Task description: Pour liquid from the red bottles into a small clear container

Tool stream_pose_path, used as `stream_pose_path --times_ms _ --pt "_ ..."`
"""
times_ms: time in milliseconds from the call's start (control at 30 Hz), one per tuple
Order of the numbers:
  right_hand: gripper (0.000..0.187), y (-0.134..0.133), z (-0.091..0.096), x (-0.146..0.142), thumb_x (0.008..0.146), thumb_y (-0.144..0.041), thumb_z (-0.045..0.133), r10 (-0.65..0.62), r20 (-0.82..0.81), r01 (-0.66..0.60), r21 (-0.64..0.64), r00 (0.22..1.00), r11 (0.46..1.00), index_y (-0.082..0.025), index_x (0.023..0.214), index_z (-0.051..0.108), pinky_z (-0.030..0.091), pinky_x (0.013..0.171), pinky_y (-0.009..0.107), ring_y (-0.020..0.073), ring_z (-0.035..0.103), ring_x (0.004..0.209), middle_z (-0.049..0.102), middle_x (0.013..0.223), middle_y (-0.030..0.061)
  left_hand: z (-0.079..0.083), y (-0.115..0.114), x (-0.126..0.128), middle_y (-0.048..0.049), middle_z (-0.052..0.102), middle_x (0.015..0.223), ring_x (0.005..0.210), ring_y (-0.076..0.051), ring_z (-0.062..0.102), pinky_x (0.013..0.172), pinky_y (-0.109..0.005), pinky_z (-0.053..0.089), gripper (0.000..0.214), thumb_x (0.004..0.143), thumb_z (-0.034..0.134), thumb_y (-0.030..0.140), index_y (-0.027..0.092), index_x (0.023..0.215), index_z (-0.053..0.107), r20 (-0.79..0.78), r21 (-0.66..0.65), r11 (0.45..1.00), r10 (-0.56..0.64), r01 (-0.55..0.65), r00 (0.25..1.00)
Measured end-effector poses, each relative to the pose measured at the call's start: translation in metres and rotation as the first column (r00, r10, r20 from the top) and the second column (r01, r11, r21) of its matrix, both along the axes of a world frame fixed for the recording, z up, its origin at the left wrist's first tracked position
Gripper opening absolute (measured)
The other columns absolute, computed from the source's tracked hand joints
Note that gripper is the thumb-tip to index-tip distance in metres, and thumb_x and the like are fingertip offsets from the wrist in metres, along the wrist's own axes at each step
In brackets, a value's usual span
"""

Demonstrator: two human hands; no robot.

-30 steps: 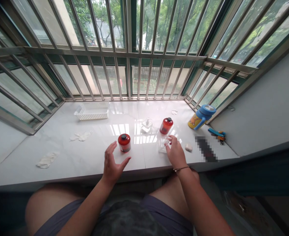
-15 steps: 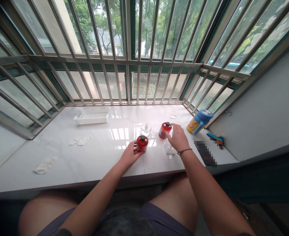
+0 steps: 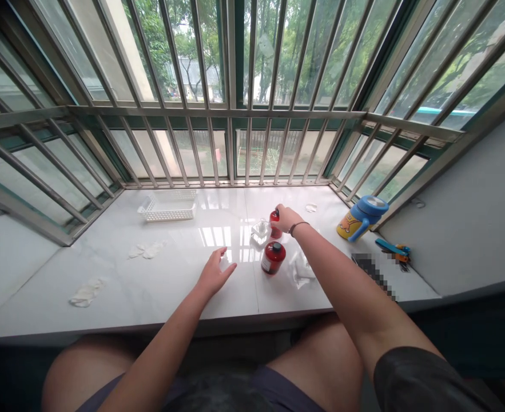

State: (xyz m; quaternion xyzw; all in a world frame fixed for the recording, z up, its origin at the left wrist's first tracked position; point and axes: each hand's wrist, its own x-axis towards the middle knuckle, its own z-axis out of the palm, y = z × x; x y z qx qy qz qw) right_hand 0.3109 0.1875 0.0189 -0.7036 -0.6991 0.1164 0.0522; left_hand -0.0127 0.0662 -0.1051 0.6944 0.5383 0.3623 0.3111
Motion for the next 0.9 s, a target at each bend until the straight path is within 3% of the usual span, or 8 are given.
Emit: stream_pose_path --times_ms 167,333,467,667,800,900 --pt "0.069 0.016 0.015 -0.051 0.086 -0.043 0.083 0.245 -0.033 -0.246 -0.066 0.969 0.967 -0.020 0.145 0.055 0.053 0.091 0.037 0.0310 0.069 0.114 0.070 0.134 0.0170 0.026 0.018 -0.020 -0.0199 0.053 0.160 0.153 -0.039 0.050 0.127 -0.056 0.041 0.083 0.085 0.084 0.049 0.021 0.154 0.048 -0.043 -0.035 0.995 0.089 -0.091 0.995" --pt "0.071 0.008 0.024 -0.097 0.080 -0.052 0.089 0.459 -0.100 -0.469 -0.143 0.883 0.871 -0.029 0.141 0.061 0.054 0.089 0.036 0.0290 0.071 0.109 0.075 0.128 0.0090 0.036 0.030 -0.018 -0.0220 0.045 0.168 0.158 -0.043 0.042 0.128 -0.058 0.039 0.107 0.070 0.097 0.048 0.020 0.158 0.043 -0.052 -0.064 0.995 0.077 -0.080 0.996" --pt "0.075 -0.010 0.032 -0.119 0.076 -0.054 0.090 0.539 -0.133 -0.555 -0.187 0.832 0.810 -0.032 0.143 0.063 0.055 0.087 0.035 0.0293 0.073 0.109 0.076 0.129 0.0072 0.028 0.026 -0.022 -0.0190 0.059 0.157 0.149 -0.039 0.054 0.122 -0.054 0.046 0.087 0.076 0.089 0.038 0.020 0.152 0.051 -0.057 -0.064 0.995 0.075 -0.078 0.996" --pt "0.106 -0.044 0.036 -0.097 0.070 -0.064 0.090 0.535 -0.055 -0.536 -0.170 0.843 0.827 -0.029 0.161 0.048 0.057 0.090 0.041 0.0362 0.073 0.116 0.066 0.147 0.0146 0.025 0.021 -0.075 -0.0139 0.065 0.151 0.144 -0.034 0.059 0.125 -0.047 0.042 0.072 0.079 0.084 0.039 0.021 0.144 0.057 -0.145 -0.009 0.987 0.155 -0.158 0.977" --pt "0.101 -0.063 0.021 -0.066 0.053 -0.052 0.100 0.515 0.096 -0.481 -0.247 0.852 0.841 -0.030 0.145 0.064 0.058 0.077 0.037 0.0339 0.076 0.100 0.073 0.130 0.0111 0.034 0.022 -0.121 -0.0114 0.068 0.148 0.140 -0.032 0.063 0.123 -0.044 0.045 0.073 0.080 0.083 0.043 0.022 0.144 0.057 -0.199 -0.058 0.976 0.197 -0.212 0.960" --pt "0.083 -0.067 0.010 -0.050 0.051 -0.034 0.100 0.484 0.124 -0.445 -0.249 0.866 0.860 -0.028 0.129 0.073 0.057 0.067 0.036 0.0307 0.076 0.084 0.075 0.112 0.0089 0.037 0.019 -0.144 -0.0113 0.069 0.145 0.137 -0.033 0.064 0.120 -0.046 0.048 0.071 0.078 0.085 0.044 0.022 0.141 0.060 -0.211 -0.060 0.955 0.272 -0.290 0.939"
